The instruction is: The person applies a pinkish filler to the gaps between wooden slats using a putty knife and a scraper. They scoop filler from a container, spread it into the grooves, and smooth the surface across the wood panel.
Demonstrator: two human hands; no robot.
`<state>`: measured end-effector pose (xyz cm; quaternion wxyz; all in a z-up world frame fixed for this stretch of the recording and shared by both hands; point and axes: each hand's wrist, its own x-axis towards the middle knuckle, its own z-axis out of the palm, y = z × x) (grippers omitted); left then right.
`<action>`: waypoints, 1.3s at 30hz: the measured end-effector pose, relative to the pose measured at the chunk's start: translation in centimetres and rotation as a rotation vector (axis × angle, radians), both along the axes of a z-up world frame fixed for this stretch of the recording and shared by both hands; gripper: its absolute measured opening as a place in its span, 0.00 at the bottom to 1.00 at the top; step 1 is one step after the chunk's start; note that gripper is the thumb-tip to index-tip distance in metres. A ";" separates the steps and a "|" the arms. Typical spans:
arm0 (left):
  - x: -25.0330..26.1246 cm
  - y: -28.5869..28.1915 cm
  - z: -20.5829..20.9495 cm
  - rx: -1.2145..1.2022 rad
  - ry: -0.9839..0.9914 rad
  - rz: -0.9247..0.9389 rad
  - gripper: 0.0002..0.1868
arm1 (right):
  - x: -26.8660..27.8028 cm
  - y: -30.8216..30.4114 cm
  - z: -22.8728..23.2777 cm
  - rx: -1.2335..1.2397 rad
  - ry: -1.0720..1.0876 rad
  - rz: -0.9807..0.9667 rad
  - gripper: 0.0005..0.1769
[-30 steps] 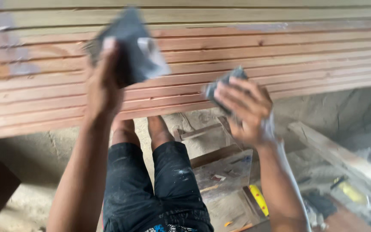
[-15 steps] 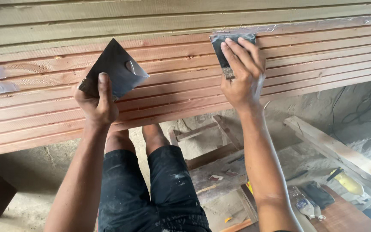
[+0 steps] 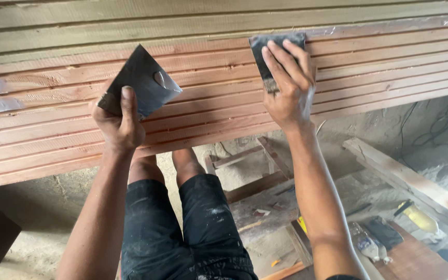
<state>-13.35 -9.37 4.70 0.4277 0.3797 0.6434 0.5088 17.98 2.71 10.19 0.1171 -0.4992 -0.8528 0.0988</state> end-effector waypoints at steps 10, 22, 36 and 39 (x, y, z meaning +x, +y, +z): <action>-0.2 0.0 0.3 -0.005 -0.062 -0.004 0.21 | -1.1 -0.5 -1.1 -0.021 0.052 -0.005 0.26; -0.2 -0.4 0.4 -0.001 -0.097 -0.002 0.19 | -2.5 -1.5 -1.6 0.013 0.040 0.008 0.26; -1.0 0.3 0.9 0.006 -0.086 -0.054 0.21 | -4.2 -2.4 -2.7 0.010 0.039 0.005 0.28; -1.0 -0.4 1.3 -0.003 -0.077 -0.051 0.20 | -4.8 -2.9 -2.9 -0.006 0.036 -0.011 0.26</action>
